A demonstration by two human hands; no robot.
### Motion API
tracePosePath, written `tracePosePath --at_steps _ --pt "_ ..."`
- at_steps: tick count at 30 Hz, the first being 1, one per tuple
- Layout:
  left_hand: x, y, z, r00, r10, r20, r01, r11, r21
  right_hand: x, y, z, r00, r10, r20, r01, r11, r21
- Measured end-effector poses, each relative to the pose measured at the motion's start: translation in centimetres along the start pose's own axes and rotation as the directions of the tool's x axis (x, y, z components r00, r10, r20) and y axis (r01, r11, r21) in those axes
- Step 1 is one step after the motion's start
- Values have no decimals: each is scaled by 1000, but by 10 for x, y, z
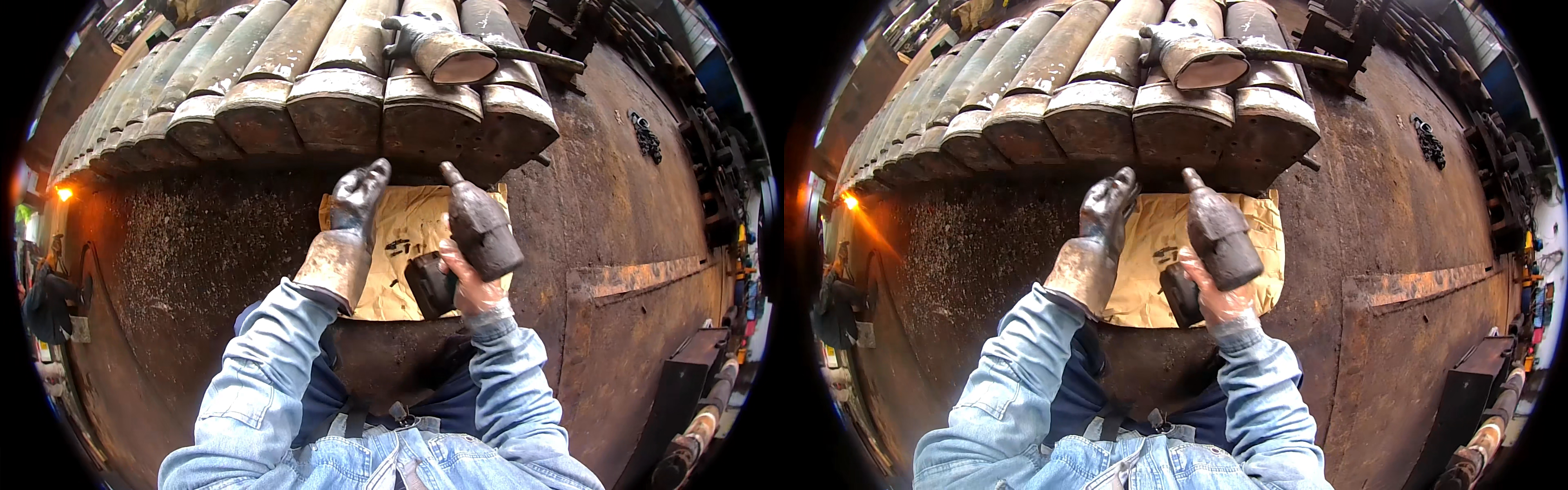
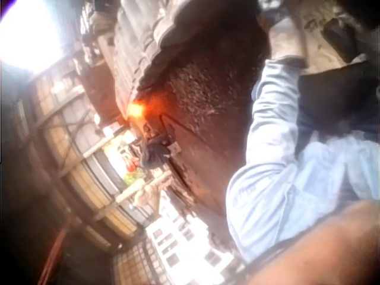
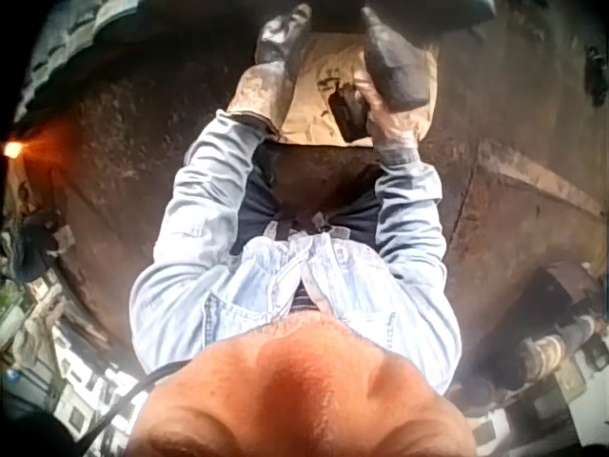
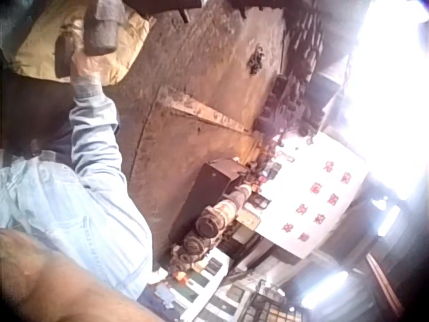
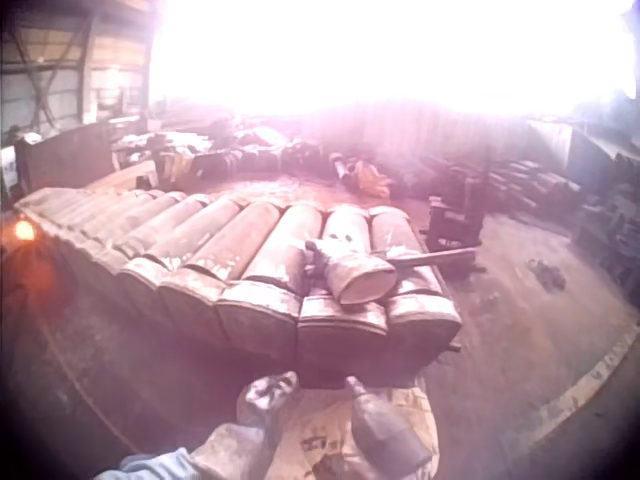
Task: The person uses a cordless impact wrench to tighten bolts on a row of large metal components resting on the floor. They guide the tool onto each bolt head with their gloved hands and apply torque to them one at a time.
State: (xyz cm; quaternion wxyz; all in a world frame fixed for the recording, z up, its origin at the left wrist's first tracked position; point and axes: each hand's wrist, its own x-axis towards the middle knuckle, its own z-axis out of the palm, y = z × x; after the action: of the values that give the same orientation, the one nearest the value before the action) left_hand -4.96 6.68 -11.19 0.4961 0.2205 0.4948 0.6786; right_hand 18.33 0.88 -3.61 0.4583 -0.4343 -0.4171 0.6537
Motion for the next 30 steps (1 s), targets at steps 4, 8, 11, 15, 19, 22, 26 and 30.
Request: tracePosePath --at_steps 4,8,11,15,19,22,26,30 --pt "-29 44 32 997 -75 -10 75 997 -25 23 23 8 993 -112 29 115 973 -202" --pt "-35 67 14 994 -105 39 107 993 -56 48 49 32 996 -91 25 89 994 69" --pt "-33 83 -1 990 -117 78 127 984 -129 72 81 34 990 -134 -38 135 991 6" --pt "-40 105 -18 994 -98 42 105 959 -263 80 92 42 998 -68 -11 63 965 -254" --pt "-41 119 -25 995 -80 64 97 938 -331 83 97 54 986 -160 56 168 884 -437" --pt "-39 124 -27 992 -95 78 117 926 -358 94 98 57 993 -112 39 118 892 -436" --pt "-39 132 -32 996 -75 57 90 928 -361 100 92 68 996 -42 83 69 931 -358" --pt "-33 131 -35 996 -61 59 78 932 -355 108 113 60 974 -177 143 221 885 -409"
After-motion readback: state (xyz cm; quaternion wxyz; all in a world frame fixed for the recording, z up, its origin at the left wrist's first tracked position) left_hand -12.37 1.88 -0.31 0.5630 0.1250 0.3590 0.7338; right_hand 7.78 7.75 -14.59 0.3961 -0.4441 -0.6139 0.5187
